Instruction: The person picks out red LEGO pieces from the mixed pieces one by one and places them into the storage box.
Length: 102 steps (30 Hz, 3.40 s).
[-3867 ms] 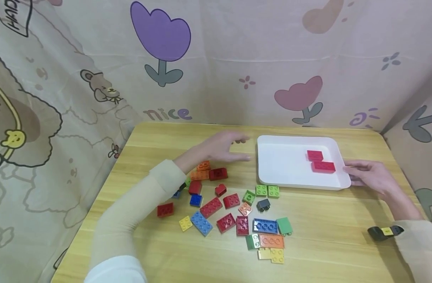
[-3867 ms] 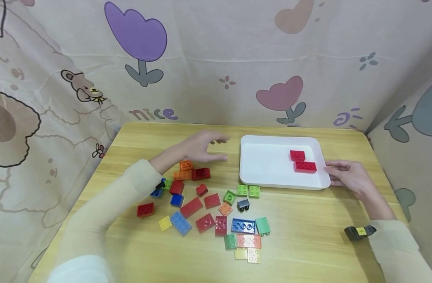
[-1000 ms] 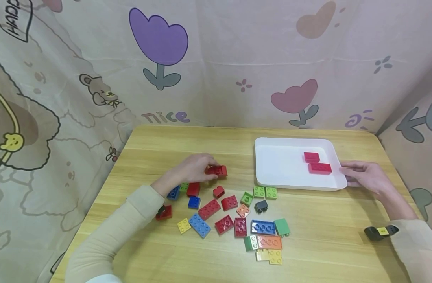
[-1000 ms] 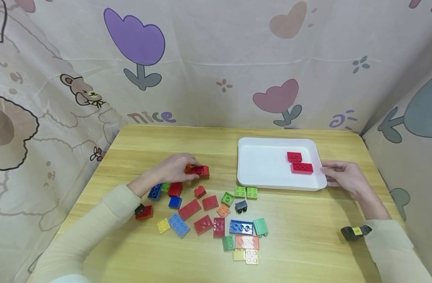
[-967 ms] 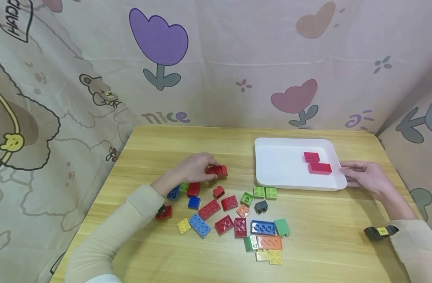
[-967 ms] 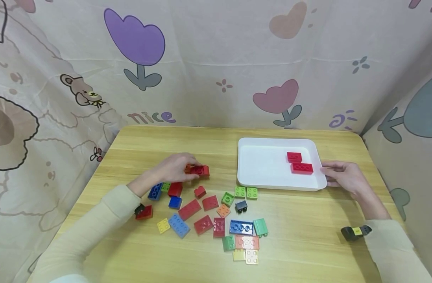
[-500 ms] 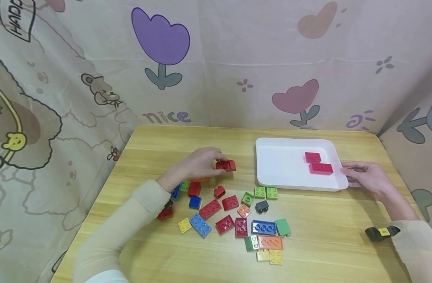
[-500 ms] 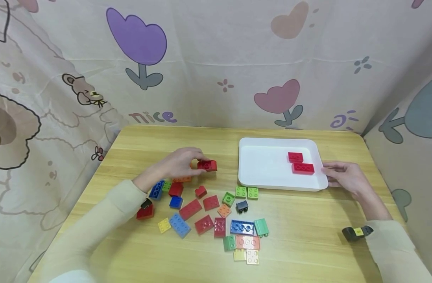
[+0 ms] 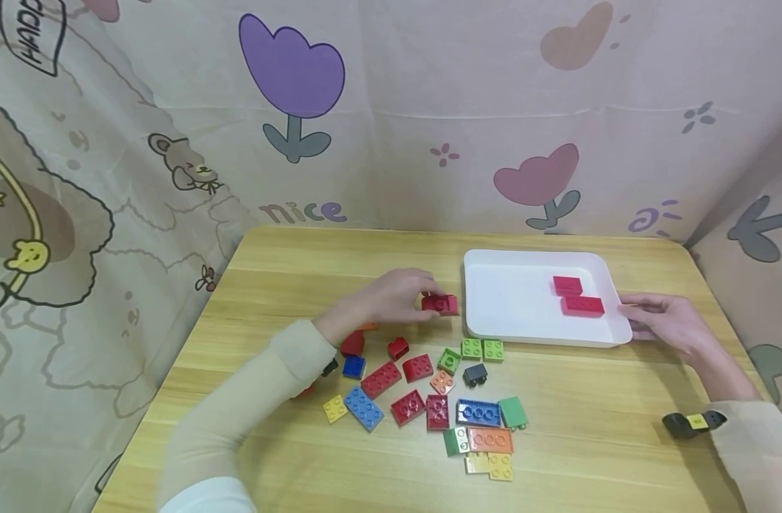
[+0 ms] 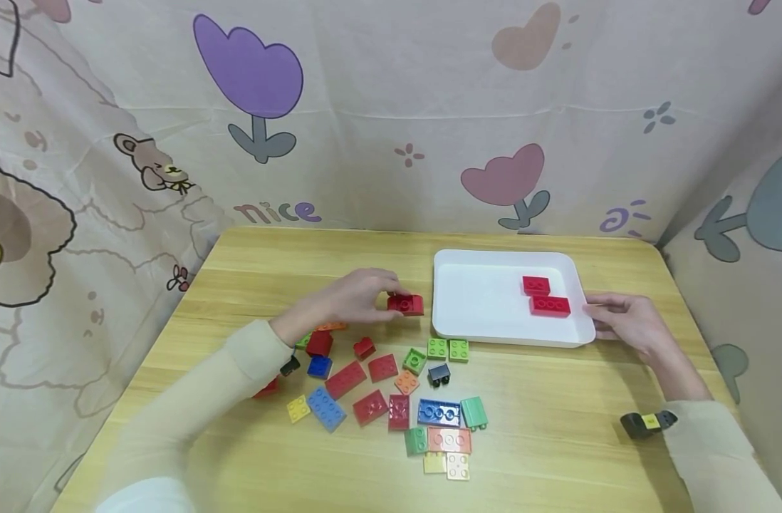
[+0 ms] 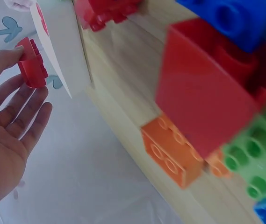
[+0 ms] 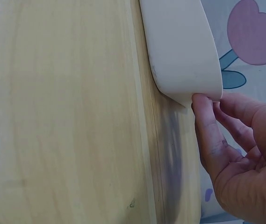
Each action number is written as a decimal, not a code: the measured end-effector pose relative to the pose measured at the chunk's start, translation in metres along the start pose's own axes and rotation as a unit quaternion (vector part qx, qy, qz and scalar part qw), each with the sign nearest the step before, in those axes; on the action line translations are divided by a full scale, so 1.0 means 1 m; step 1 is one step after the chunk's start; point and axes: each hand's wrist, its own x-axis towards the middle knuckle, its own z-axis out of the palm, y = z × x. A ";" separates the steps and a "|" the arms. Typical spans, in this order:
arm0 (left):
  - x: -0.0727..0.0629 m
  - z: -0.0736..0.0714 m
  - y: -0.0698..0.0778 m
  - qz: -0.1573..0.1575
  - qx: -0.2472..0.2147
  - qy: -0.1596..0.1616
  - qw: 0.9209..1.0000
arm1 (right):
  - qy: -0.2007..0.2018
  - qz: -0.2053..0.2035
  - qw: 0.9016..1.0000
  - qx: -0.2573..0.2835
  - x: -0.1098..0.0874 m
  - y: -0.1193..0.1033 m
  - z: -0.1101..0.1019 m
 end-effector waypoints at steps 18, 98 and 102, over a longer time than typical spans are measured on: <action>0.044 -0.003 0.038 0.021 0.015 -0.049 0.998 | 0.002 0.005 1.000 0.000 0.000 0.000 -0.001; 0.203 0.074 0.130 -0.042 0.027 -0.161 0.986 | -0.007 0.014 1.000 -0.009 -0.002 0.001 -0.001; 0.202 0.077 0.131 -0.039 0.030 -0.160 0.986 | -0.005 0.013 1.000 -0.009 -0.002 0.001 -0.001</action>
